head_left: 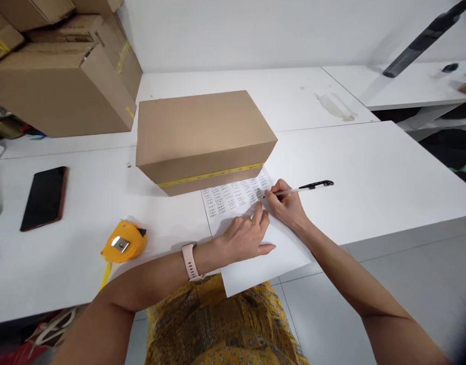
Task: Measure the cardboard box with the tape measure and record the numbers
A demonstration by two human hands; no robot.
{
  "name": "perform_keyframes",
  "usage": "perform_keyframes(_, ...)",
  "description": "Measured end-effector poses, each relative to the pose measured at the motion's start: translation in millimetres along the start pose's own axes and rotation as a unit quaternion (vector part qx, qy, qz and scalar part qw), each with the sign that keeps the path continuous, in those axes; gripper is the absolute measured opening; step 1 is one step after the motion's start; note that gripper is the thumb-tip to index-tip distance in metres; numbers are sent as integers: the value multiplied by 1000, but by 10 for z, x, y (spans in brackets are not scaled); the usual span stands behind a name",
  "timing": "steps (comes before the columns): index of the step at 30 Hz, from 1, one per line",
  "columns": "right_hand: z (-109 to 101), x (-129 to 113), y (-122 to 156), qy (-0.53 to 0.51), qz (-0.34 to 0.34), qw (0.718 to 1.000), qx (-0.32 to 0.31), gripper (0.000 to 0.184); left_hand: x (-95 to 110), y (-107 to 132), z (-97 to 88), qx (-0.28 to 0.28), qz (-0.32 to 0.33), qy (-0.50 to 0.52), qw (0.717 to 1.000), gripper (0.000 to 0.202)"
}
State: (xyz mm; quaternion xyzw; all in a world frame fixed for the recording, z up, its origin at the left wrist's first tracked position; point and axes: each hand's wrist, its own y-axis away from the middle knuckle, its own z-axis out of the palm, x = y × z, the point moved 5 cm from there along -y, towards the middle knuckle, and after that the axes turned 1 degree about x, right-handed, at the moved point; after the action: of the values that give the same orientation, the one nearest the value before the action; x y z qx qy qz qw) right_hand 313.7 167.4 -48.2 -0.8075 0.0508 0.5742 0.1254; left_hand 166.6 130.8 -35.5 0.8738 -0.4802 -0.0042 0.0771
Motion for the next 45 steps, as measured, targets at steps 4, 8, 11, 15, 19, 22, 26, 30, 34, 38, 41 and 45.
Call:
perform_keyframes(4, 8, -33, -1, 0, 5, 1000, -2, 27, 1, -3, -1, 1, 3, 0, 1000, 82)
perform_keyframes(8, -5, -63, -4, 4, -1, 1000, 1, 26, 1, -2, -7, -3, 1, -5, 1000, 82)
perform_keyframes(11, -14, -50, -3, 7, 0, 1000, 4, 26, 4, -2, -11, -3, 3, -7, 1000, 82)
perform_keyframes(15, -25, -31, -4, 13, 1, 1000, 12, 26, 4, -2, -17, 0, 5, -12, 1000, 83)
perform_keyframes(19, -27, -46, -8, 17, -2, 1000, 19, 27, 4, 4, -25, 3, 5, -14, 1000, 84)
perform_keyframes(22, -23, -54, -7, 16, 2, 1000, 19, 28, 4, 9, -22, 5, 5, -12, 1000, 83)
perform_keyframes(26, -15, -56, -3, 11, 5, 1000, 12, 29, 1, 7, -5, 5, 3, -8, 1000, 83)
perform_keyframes(30, -19, -59, -7, 14, 3, 1000, 14, 29, -7, 0, 4, 1, 2, -4, 1000, 82)
perform_keyframes(34, -30, -60, -9, 13, -3, 1000, 21, 27, -6, 1, -3, 7, 9, -8, 1000, 81)
perform_keyframes(38, -32, -61, -8, 17, 1, 1000, 15, 27, -2, 7, -9, 10, 13, -10, 1000, 79)
perform_keyframes(41, -49, -67, -8, 21, 9, 999, 26, 28, -2, 8, -15, 12, 13, -10, 1000, 79)
perform_keyframes(45, -56, -72, -12, 23, 5, 999, 32, 29, -5, 4, -12, 9, 11, -9, 1000, 80)
